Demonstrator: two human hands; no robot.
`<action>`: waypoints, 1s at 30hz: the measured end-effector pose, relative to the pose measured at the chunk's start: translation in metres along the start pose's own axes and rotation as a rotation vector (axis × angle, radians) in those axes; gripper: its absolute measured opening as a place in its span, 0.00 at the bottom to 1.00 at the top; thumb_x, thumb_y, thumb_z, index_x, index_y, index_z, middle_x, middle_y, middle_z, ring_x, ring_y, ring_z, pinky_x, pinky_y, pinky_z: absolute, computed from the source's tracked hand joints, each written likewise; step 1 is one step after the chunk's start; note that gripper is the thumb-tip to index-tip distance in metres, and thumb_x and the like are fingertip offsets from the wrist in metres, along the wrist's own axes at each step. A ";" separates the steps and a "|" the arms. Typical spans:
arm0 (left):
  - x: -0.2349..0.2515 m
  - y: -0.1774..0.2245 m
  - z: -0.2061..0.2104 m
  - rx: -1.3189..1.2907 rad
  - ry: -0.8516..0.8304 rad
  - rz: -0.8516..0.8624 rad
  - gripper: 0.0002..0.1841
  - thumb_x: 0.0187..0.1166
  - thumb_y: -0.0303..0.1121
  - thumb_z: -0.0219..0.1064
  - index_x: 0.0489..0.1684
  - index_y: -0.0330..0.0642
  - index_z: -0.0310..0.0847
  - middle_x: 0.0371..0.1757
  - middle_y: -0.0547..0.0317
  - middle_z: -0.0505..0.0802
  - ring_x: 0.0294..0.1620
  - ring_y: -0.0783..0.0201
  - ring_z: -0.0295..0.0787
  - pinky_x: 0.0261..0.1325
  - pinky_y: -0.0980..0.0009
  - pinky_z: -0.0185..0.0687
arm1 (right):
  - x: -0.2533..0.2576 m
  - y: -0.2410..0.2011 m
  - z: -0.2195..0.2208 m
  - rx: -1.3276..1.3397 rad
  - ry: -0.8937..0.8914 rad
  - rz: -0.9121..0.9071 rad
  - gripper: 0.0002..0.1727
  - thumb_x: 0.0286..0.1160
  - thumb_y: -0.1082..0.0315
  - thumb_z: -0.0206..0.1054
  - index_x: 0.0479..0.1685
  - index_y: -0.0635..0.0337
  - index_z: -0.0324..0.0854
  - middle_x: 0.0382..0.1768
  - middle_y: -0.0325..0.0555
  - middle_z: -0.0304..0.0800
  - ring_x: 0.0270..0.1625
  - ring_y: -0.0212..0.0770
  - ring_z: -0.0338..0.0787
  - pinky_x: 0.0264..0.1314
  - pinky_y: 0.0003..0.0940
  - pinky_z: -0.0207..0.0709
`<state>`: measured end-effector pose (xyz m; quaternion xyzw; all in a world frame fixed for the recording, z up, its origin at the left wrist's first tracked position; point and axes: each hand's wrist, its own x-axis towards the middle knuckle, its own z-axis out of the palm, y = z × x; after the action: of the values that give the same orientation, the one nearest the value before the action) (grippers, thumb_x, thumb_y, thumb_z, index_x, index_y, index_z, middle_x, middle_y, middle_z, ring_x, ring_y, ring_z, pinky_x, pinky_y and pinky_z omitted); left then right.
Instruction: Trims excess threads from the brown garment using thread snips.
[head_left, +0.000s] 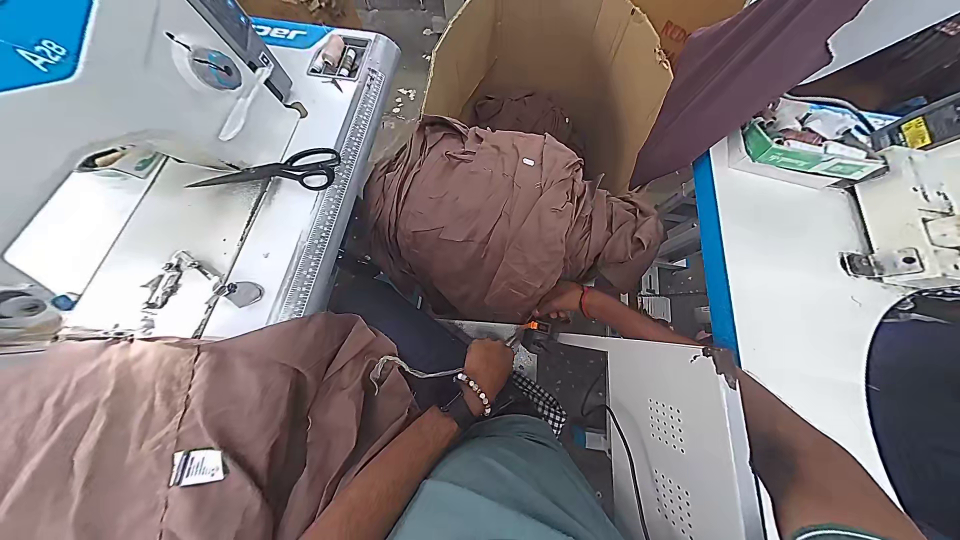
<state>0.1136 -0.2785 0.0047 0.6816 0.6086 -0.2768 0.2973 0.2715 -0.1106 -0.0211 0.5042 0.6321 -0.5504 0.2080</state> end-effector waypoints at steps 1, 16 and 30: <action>0.002 0.002 0.001 0.005 -0.021 0.032 0.12 0.83 0.24 0.55 0.48 0.32 0.87 0.50 0.35 0.92 0.53 0.34 0.90 0.49 0.38 0.83 | 0.002 -0.001 0.001 -0.048 0.006 0.034 0.17 0.76 0.57 0.76 0.48 0.65 0.88 0.29 0.42 0.87 0.26 0.33 0.80 0.37 0.30 0.78; 0.023 0.016 0.020 -0.290 -0.126 0.266 0.19 0.89 0.43 0.52 0.58 0.43 0.85 0.56 0.41 0.92 0.62 0.39 0.89 0.57 0.34 0.83 | 0.003 0.016 -0.010 -0.414 -0.101 -0.025 0.15 0.80 0.63 0.70 0.50 0.68 0.89 0.47 0.59 0.92 0.51 0.54 0.89 0.64 0.59 0.76; -0.003 0.009 0.006 -0.422 -0.123 0.154 0.21 0.91 0.46 0.47 0.61 0.48 0.86 0.55 0.49 0.94 0.61 0.45 0.91 0.60 0.37 0.82 | 0.011 0.031 -0.014 -0.282 -0.005 -0.067 0.13 0.79 0.62 0.71 0.42 0.66 0.90 0.36 0.52 0.91 0.38 0.45 0.87 0.52 0.49 0.79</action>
<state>0.1218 -0.2860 0.0036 0.6306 0.5799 -0.1610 0.4901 0.2986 -0.0970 -0.0407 0.4470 0.7192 -0.4643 0.2597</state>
